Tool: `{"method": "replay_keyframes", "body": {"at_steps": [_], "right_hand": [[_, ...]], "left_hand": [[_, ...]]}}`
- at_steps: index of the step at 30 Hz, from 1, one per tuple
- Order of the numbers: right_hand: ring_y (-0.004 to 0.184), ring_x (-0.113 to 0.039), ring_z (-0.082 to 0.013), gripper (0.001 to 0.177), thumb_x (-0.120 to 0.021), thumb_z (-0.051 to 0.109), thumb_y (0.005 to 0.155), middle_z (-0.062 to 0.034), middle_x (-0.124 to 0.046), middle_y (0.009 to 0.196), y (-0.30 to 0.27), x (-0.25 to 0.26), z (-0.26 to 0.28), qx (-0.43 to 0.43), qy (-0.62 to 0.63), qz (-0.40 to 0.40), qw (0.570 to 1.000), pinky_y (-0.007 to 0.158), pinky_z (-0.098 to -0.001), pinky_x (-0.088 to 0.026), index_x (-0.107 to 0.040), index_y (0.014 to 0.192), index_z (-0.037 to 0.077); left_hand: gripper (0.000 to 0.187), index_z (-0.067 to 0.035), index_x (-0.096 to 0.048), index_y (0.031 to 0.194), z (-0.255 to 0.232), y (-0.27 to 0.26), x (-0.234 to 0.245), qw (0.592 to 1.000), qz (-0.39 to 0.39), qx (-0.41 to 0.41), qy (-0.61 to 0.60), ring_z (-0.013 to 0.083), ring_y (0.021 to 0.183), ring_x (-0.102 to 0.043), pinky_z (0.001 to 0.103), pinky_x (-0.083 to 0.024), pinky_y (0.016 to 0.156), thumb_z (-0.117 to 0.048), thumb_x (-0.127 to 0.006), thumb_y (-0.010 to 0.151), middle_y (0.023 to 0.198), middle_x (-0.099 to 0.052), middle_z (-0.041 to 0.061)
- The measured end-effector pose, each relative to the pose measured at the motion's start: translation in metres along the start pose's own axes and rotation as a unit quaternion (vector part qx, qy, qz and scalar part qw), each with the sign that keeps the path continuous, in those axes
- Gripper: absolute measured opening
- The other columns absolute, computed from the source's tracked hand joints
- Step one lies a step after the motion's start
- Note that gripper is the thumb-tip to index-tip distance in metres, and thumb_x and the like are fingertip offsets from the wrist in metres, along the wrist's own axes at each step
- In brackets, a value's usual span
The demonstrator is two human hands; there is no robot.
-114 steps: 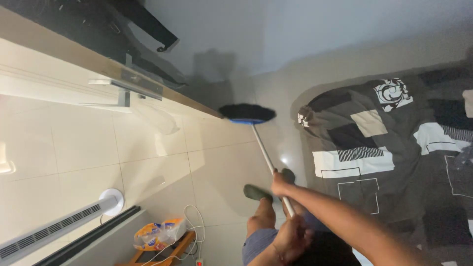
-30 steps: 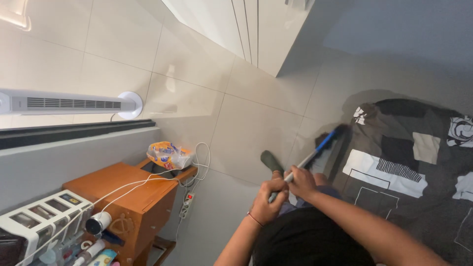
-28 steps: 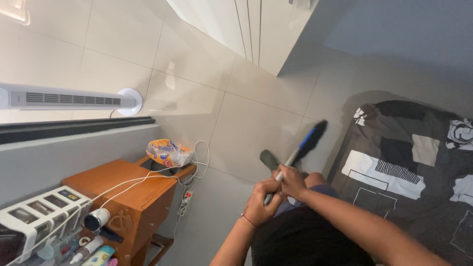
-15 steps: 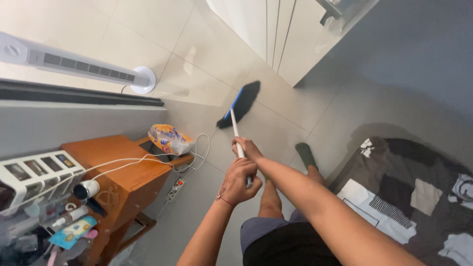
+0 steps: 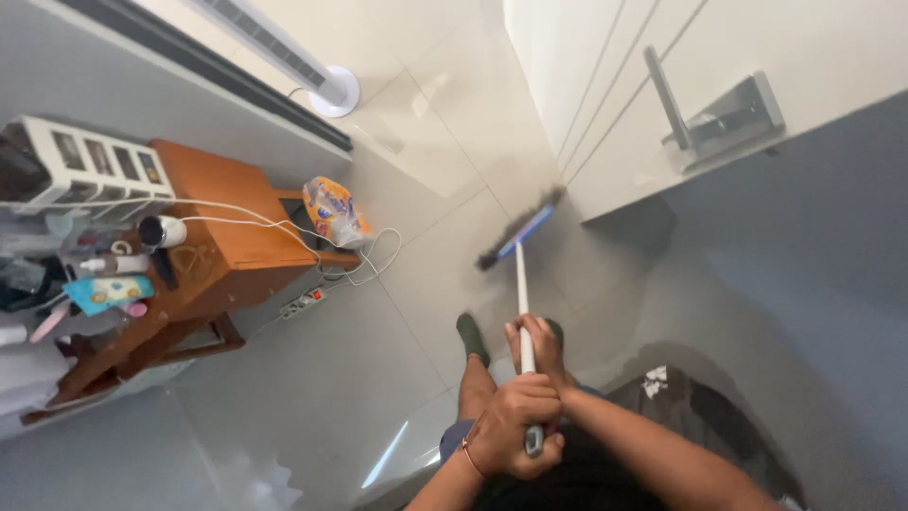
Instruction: The person is sweeping the tiled floor with a broom, collecting dust into a pile near a pink dustpan.
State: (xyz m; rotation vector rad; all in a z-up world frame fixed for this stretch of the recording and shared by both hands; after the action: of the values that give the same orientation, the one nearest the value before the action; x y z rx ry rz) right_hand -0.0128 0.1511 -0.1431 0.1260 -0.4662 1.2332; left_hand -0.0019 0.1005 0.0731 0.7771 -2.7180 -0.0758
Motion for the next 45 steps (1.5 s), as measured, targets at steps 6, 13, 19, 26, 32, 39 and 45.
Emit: {"method": "replay_keyframes", "body": {"at_steps": [6,13,19,26,32,39,45], "right_hand": [[0.080,-0.062,-0.0415,0.027,-0.070,0.034,0.093,-0.0178,-0.064,0.081,0.037,-0.017,-0.044,-0.028,-0.109,-0.033,0.993,0.068,-0.0518,-0.047,-0.063,0.091,0.008],[0.077,-0.063,-0.0408,0.024,-0.067,0.032,0.096,-0.0186,-0.066,0.083,0.156,-0.046,-0.050,0.114,-0.004,-0.047,0.992,0.070,-0.0476,-0.050,-0.061,0.101,0.009],[0.081,-0.065,-0.0395,0.025,-0.067,0.030,0.095,-0.0187,-0.067,0.086,0.186,-0.055,-0.038,0.085,-0.052,0.121,0.988,0.073,-0.0442,-0.052,-0.064,0.105,0.007],[0.082,-0.063,-0.0337,0.028,-0.062,0.031,0.101,-0.0179,-0.064,0.092,0.065,-0.014,0.008,0.024,-0.077,0.068,0.994,0.076,-0.0443,-0.050,-0.064,0.100,0.003],[0.094,-0.057,-0.0252,0.030,-0.064,0.025,0.099,-0.0124,-0.057,0.104,0.050,-0.061,0.000,0.234,-0.079,0.030,0.969,0.083,-0.0390,-0.048,-0.060,0.118,0.002],[0.080,-0.060,-0.0134,0.030,-0.063,0.026,0.103,-0.0100,-0.064,0.094,0.095,-0.086,0.004,0.263,0.087,0.004,0.961,0.073,-0.0342,-0.053,-0.062,0.117,0.000],[0.070,-0.063,-0.0246,0.030,-0.065,0.031,0.101,-0.0149,-0.067,0.084,0.024,-0.081,0.049,0.130,-0.145,0.227,0.954,0.066,-0.0395,-0.051,-0.068,0.102,0.001]], "left_hand": [[0.013,0.000,-0.050,0.074,0.054,0.014,0.053,0.972,-0.203,0.109,-0.047,0.0278,0.066,-0.051,0.038,-0.045,0.065,-0.009,-0.060,0.075,0.071,-0.053,0.014],[0.016,-0.003,-0.055,0.071,0.116,0.045,0.066,0.973,-0.188,0.100,0.085,0.0293,0.076,-0.058,0.039,-0.049,0.076,-0.014,-0.066,0.077,0.073,-0.056,0.012],[0.018,-0.010,-0.058,0.067,0.129,0.049,0.027,0.964,-0.202,0.065,0.161,0.0271,0.088,-0.062,0.041,-0.048,0.092,-0.017,-0.072,0.076,0.074,-0.059,0.007],[0.017,-0.008,-0.053,0.069,0.037,-0.004,0.005,0.981,-0.189,0.034,0.009,0.0260,0.082,-0.060,0.038,-0.048,0.095,-0.014,-0.065,0.080,0.072,-0.057,0.007],[0.016,-0.001,-0.055,0.067,0.051,-0.026,0.085,0.935,-0.341,0.099,0.019,0.0295,0.073,-0.062,0.045,-0.037,0.119,-0.010,-0.060,0.078,0.068,-0.060,0.013],[0.018,-0.007,-0.063,0.073,0.148,-0.026,0.045,0.942,-0.277,0.175,0.078,0.0282,0.081,-0.067,0.038,-0.054,0.092,-0.023,-0.067,0.081,0.079,-0.067,0.012],[0.028,-0.011,-0.068,0.074,0.079,-0.086,-0.019,0.923,-0.335,0.104,0.159,0.0226,0.089,-0.070,0.037,-0.053,0.093,-0.030,-0.068,0.095,0.083,-0.071,0.008]]}}
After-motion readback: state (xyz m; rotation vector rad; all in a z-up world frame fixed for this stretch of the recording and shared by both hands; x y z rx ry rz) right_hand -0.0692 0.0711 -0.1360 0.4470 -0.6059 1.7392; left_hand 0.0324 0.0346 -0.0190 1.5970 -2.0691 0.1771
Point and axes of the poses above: each hand's wrist, its own y-axis towards the middle knuckle, its own x-axis out of the back of the hand, z = x × y, the point moved 10 cm from there along y, towards the middle knuckle
